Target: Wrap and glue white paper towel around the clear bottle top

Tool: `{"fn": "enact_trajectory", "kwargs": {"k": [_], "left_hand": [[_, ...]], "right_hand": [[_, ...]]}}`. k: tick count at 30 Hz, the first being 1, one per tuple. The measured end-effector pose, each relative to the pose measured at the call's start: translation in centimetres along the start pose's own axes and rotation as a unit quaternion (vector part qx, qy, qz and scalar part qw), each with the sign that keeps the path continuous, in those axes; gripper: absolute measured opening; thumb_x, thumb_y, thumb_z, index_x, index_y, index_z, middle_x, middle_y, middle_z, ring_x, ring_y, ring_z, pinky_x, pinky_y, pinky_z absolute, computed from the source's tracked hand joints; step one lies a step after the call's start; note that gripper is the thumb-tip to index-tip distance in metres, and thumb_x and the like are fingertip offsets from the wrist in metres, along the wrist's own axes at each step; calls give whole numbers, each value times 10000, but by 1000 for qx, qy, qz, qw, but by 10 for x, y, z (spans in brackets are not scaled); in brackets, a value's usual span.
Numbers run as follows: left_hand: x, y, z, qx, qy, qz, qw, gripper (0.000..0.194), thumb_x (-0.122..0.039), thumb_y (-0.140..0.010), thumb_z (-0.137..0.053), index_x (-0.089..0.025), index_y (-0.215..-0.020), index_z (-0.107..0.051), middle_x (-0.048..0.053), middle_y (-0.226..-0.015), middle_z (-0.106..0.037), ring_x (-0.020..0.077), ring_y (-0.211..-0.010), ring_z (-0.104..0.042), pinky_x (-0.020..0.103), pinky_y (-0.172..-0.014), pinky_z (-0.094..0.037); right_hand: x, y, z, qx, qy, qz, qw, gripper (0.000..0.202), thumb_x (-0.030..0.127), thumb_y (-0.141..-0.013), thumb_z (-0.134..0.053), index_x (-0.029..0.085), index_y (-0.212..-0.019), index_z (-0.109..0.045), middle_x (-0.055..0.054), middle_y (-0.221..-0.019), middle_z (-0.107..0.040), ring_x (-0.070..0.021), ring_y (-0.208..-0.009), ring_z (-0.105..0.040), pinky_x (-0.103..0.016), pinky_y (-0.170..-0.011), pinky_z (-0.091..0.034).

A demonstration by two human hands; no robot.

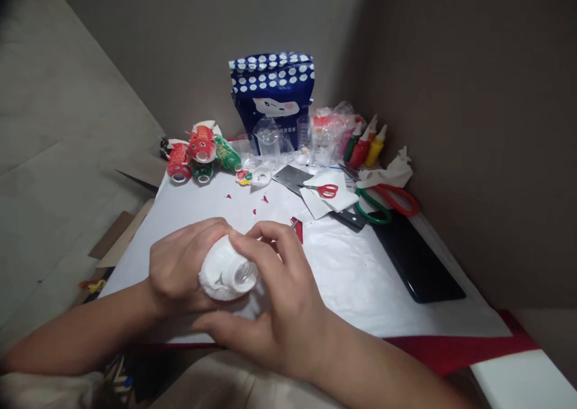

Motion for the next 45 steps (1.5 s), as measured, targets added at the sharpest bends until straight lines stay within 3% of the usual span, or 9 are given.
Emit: {"fn": "enact_trajectory", "kwargs": {"k": [5, 16, 23, 26, 30, 33, 36, 40, 45], "left_hand": [[2, -2, -1, 8, 4, 9, 1000, 455, -467, -948, -361, -73, -1070, -554, 184, -845, -712, 287, -779, -713, 377, -634, -578], [3, 0, -5, 17, -26, -5, 999, 450, -440, -852, -532, -45, -1068, -552, 194, -871, -710, 293, -765, -701, 378, -640, -557], [4, 0, 1, -1, -38, -2, 999, 462, -462, -839, -550, -76, -1093, -559, 171, -891, -721, 281, -813, -709, 357, -675, -559], [5, 2, -1, 4, -29, 2, 1000, 467, -472, -851, -532, -69, -1084, -565, 185, -899, -720, 292, -822, -712, 369, -676, -560], [7, 0, 3, 3, -19, 2, 1000, 464, -481, -825, -571, -81, -1059, -571, 169, -864, -718, 291, -804, -711, 377, -659, -572], [10, -5, 12, -7, -39, -8, 999, 421, -452, -794, -617, -111, -1040, -585, 141, -831, -713, 269, -782, -708, 366, -657, -591], [10, -11, 20, -24, -44, -19, 999, 392, -438, -768, -641, -123, -997, -602, 132, -792, -704, 261, -744, -704, 366, -643, -603], [11, -13, 21, -27, -46, -25, 998, 389, -503, -803, -585, -158, -982, -609, 118, -793, -704, 262, -755, -701, 410, -704, -623], [14, -11, 19, -6, -39, -28, 999, 447, -509, -799, -580, -129, -1033, -612, 151, -859, -718, 278, -818, -715, 449, -858, -606]], "right_hand": [[-5, 0, -3, -26, 13, -16, 999, 463, 214, -833, -692, 196, -1251, -495, -105, -1151, -491, -236, -1106, -496, -409, -946, -468], [-6, 2, -9, -4, 13, -23, 1000, 398, 128, -889, -531, 162, -1279, -455, -132, -1205, -449, -240, -1163, -461, -426, -968, -457], [5, -1, -6, 30, 5, 4, 1000, 636, 431, -899, -557, 188, -1432, -310, -142, -1316, -411, -311, -1255, -397, -509, -1053, -369], [4, 3, 5, -15, -8, -5, 1000, 550, 330, -878, -609, 221, -1372, -393, -125, -1304, -429, -306, -1258, -405, -518, -1072, -348], [5, 7, 35, -114, -9, 17, 993, 312, 44, -809, -609, 253, -1041, -613, -45, -1008, -570, -231, -990, -562, -450, -922, -454], [-6, 7, 53, -141, -33, 10, 989, 254, 38, -830, -614, 247, -973, -624, 4, -740, -591, -183, -704, -573, -366, -689, -476], [-34, 7, 53, -89, 36, -64, 993, 137, 131, -924, -553, 225, -832, -594, 17, -636, -553, -147, -586, -532, -302, -577, -416], [-57, 15, 20, 70, 186, -78, 977, 396, 322, -1003, -402, 216, -631, -486, 4, -551, -493, -150, -535, -489, -291, -529, -354], [-96, 34, -13, 233, 351, -204, 884, 408, 513, -792, -679, 165, -994, -608, -125, -946, -665, -300, -869, -630, -321, -605, -422]]}}
Point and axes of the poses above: each hand's wrist, its own y-axis away from the middle knuckle, its own z-axis out of the back of the hand, x = y × z, the point moved 10 cm from there along -y, towards the middle knuckle
